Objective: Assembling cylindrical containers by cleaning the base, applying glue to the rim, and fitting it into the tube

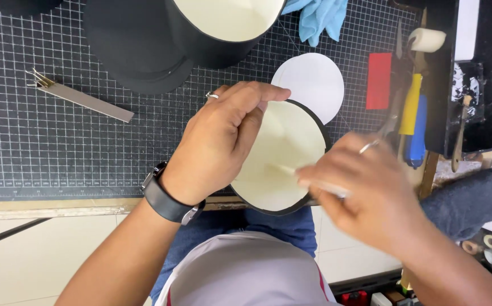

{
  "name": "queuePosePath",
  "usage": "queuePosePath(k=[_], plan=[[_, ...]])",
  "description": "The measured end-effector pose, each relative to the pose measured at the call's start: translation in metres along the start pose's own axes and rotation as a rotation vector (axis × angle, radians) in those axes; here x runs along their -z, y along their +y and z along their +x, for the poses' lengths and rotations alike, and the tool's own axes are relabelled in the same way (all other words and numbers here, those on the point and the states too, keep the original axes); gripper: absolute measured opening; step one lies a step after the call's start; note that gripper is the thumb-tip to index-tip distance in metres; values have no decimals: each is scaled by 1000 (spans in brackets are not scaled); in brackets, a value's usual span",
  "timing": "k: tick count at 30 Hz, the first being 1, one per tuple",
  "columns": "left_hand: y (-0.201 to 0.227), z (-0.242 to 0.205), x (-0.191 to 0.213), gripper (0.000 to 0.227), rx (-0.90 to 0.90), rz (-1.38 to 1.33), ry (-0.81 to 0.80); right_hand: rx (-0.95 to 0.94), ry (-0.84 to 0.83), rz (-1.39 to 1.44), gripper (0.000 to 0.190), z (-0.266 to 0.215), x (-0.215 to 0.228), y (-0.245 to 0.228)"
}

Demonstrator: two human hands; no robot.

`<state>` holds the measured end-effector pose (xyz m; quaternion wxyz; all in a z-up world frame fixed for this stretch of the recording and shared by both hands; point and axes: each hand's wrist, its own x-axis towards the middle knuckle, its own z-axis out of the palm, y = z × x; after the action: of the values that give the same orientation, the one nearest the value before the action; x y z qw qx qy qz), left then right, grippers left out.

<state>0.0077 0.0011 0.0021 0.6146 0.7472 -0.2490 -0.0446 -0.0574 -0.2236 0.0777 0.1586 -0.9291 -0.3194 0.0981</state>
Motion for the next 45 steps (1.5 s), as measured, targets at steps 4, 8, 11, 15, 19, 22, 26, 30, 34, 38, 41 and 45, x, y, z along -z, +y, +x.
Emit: queuePosePath(k=[4,8,11,15,19,22,26,30,34,38,41,45], plan=[[0,0,1,32,-16,7,12,-34,132,-1,10,5,6,-3],[-1,0,0,34,-9,2,1,-100,28,-33,18,-6,-1,8],[-1,-1,1,33,-26,9,7,-47,173,-49,11,7,8,7],[0,-1,1,34,-24,5,3,-9,25,78,11,2,6,4],[1,-1,1,33,-10,16,-3,-83,99,-27,15,4,5,16],[0,0,2,34,-16,17,-7,-30,86,-48,14,7,11,16],[-1,0,1,34,-20,16,-11,-130,-83,-52,17,6,13,28],[3,-1,2,33,4,25,-7,29,106,-88,14,30,17,38],[3,0,2,33,26,21,-8,108,36,-136,17,28,17,44],[2,-1,2,32,17,18,-12,189,-90,-129,22,28,21,54],[0,-1,3,30,-18,13,-31,243,-21,-186,24,45,14,62],[0,1,3,29,-33,30,-26,296,23,-248,30,46,18,57]])
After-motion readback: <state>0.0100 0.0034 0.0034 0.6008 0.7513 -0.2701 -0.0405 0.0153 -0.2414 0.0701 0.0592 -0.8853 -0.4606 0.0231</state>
